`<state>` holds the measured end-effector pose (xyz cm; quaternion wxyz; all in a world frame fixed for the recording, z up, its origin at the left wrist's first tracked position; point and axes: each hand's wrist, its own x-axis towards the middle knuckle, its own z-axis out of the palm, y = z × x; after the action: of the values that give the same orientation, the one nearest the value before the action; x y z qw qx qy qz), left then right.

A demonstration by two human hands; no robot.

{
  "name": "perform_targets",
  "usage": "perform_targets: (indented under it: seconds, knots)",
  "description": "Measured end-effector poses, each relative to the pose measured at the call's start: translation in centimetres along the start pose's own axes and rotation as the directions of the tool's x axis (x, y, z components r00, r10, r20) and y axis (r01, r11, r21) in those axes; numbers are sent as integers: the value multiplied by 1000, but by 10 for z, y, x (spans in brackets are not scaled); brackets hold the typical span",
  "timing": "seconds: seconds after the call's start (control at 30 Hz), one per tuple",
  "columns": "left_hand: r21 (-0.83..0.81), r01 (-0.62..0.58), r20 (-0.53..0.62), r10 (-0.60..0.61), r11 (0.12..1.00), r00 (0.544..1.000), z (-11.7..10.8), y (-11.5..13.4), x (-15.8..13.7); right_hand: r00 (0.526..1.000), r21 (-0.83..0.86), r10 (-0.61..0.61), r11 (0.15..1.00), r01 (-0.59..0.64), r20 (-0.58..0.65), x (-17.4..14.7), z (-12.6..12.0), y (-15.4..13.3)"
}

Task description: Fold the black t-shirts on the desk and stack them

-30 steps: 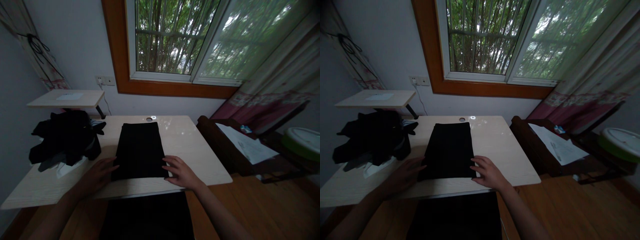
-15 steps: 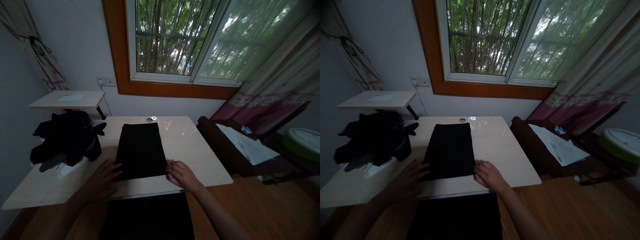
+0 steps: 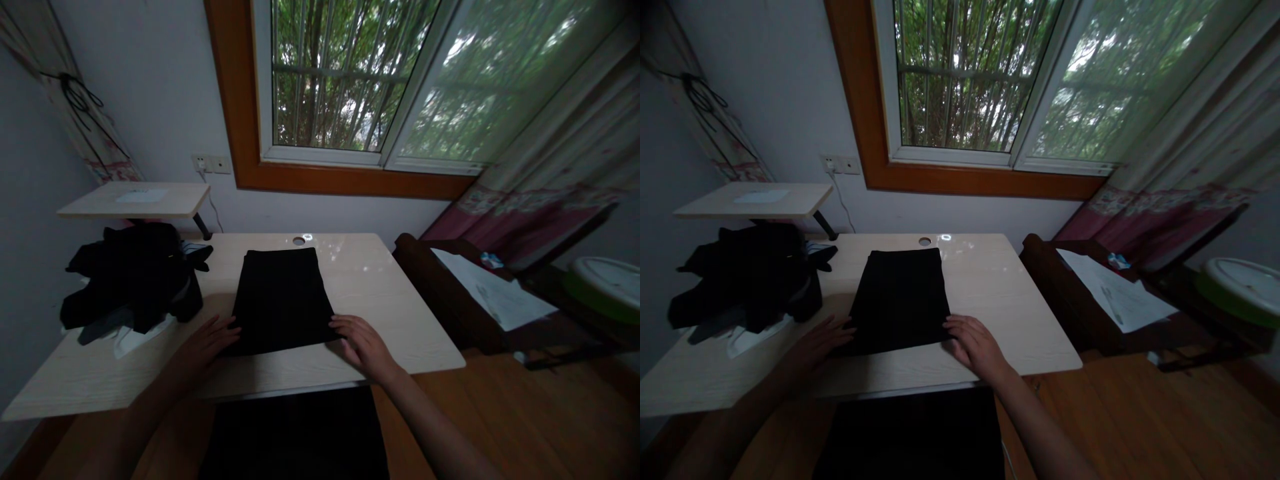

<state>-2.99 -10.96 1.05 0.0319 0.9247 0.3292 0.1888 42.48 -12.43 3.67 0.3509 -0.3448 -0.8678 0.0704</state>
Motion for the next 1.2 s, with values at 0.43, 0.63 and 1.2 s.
perform_targets:
  seconds: [0.43, 0.63, 1.2]
  knots:
    - [-423, 386, -99, -465, 820, 880, -58, 23, 24, 891, 254, 313, 938, -237, -328, 25, -17, -8]
    - [-592, 554, -130, -748, 585, 651, -54, 15, 84, 757, 381, 553, 821, -425, -346, 77, -2, 21]
    - [-752, 608, 195, -796, 253, 573, -2, -2, 84, 711, 718, 623, 325, -615, 326, 68, 50, 55]
